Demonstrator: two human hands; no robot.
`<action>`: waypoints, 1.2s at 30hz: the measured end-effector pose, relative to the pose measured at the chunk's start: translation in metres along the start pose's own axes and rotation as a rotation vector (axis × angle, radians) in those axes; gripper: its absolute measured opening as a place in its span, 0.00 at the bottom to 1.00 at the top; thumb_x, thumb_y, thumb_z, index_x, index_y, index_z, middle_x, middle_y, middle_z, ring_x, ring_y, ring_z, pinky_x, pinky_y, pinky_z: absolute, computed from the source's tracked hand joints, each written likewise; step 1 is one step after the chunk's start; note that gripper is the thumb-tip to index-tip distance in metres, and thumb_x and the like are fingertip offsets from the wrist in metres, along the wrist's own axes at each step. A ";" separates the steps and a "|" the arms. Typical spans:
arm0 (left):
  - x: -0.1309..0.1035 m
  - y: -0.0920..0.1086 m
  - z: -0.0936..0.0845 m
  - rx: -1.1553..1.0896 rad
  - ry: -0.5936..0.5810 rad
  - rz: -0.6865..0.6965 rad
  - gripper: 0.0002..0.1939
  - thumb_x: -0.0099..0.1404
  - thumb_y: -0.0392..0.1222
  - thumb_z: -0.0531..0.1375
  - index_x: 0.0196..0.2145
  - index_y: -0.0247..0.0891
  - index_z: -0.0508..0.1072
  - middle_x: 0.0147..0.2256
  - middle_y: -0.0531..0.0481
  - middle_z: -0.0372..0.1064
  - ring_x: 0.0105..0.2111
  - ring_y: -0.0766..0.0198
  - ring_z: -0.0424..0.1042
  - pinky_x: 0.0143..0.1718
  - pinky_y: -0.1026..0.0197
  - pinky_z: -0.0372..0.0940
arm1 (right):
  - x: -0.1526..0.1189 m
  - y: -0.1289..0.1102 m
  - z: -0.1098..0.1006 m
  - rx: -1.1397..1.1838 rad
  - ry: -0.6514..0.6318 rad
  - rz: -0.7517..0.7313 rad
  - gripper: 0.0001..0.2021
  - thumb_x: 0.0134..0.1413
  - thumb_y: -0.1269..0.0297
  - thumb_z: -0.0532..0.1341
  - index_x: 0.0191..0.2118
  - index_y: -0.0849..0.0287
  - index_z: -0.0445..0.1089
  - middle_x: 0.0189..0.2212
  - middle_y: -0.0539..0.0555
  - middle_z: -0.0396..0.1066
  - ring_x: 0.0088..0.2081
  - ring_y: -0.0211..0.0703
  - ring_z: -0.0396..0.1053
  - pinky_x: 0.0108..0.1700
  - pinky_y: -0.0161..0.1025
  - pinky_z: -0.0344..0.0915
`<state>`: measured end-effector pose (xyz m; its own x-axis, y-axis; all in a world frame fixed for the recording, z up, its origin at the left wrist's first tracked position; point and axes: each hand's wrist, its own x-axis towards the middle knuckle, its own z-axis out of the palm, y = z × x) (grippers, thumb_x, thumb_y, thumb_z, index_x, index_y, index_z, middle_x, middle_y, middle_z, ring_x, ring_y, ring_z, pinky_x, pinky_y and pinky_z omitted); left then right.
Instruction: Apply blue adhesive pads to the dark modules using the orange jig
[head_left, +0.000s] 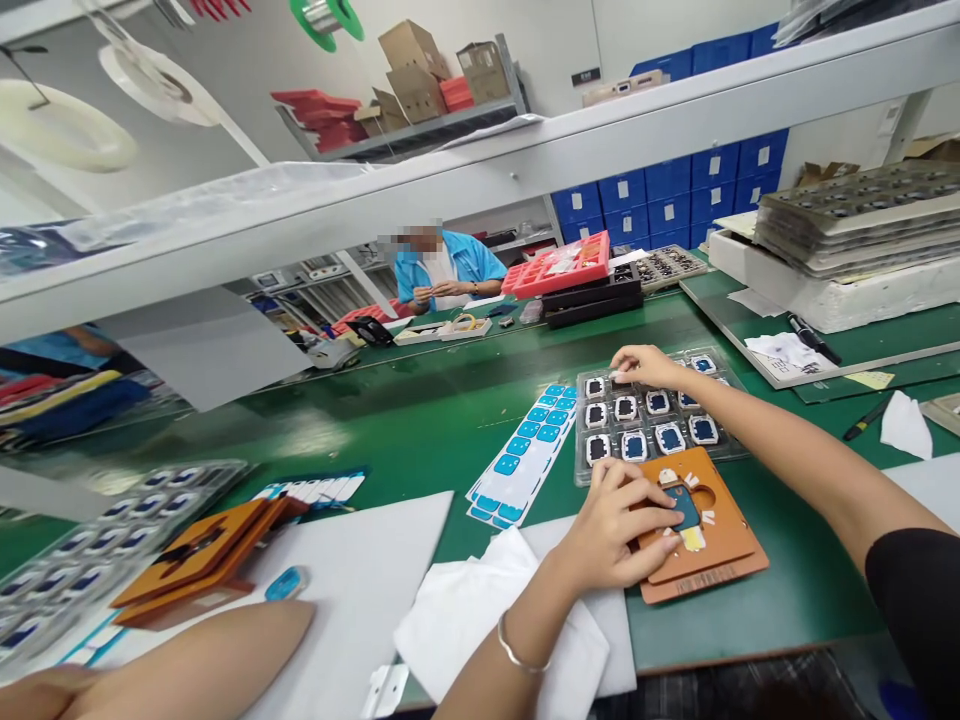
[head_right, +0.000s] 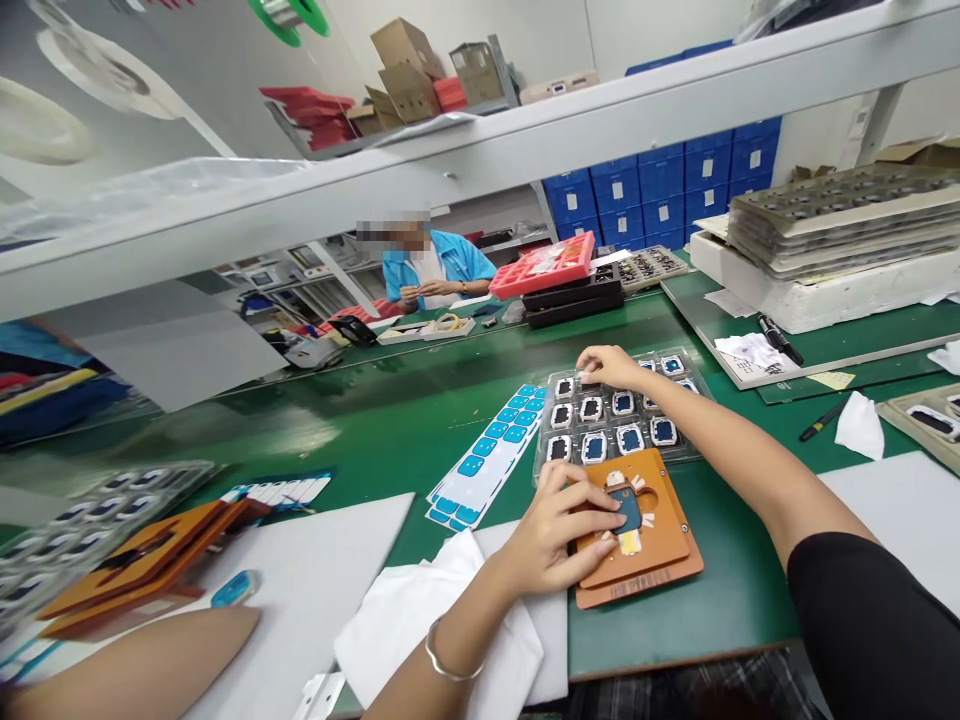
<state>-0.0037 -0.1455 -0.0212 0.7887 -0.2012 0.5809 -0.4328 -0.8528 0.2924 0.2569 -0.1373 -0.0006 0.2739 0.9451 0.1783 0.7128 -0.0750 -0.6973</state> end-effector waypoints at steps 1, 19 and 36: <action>0.000 0.000 -0.001 0.007 -0.013 -0.011 0.11 0.68 0.45 0.57 0.39 0.41 0.78 0.39 0.48 0.77 0.41 0.57 0.65 0.44 0.50 0.57 | -0.007 -0.003 -0.003 0.056 0.022 -0.009 0.13 0.57 0.64 0.63 0.46 0.63 0.72 0.37 0.57 0.76 0.38 0.42 0.72 0.43 0.39 0.68; -0.001 0.002 -0.005 0.017 -0.156 -0.081 0.17 0.68 0.50 0.55 0.49 0.45 0.75 0.48 0.47 0.75 0.46 0.52 0.63 0.52 0.46 0.51 | -0.184 -0.019 -0.023 0.296 -0.213 -0.151 0.11 0.54 0.55 0.67 0.36 0.57 0.77 0.23 0.48 0.68 0.20 0.32 0.63 0.21 0.31 0.61; -0.003 0.001 -0.003 0.048 0.166 -0.230 0.18 0.62 0.55 0.63 0.46 0.43 0.75 0.43 0.45 0.74 0.44 0.52 0.65 0.47 0.46 0.60 | -0.190 -0.028 -0.001 0.040 0.076 -0.477 0.15 0.52 0.58 0.70 0.46 0.51 0.76 0.44 0.55 0.77 0.41 0.49 0.68 0.43 0.50 0.67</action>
<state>-0.0076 -0.1439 -0.0206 0.7795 0.0785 0.6214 -0.2266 -0.8896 0.3965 0.1852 -0.3153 -0.0146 -0.0300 0.8450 0.5340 0.7454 0.3748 -0.5512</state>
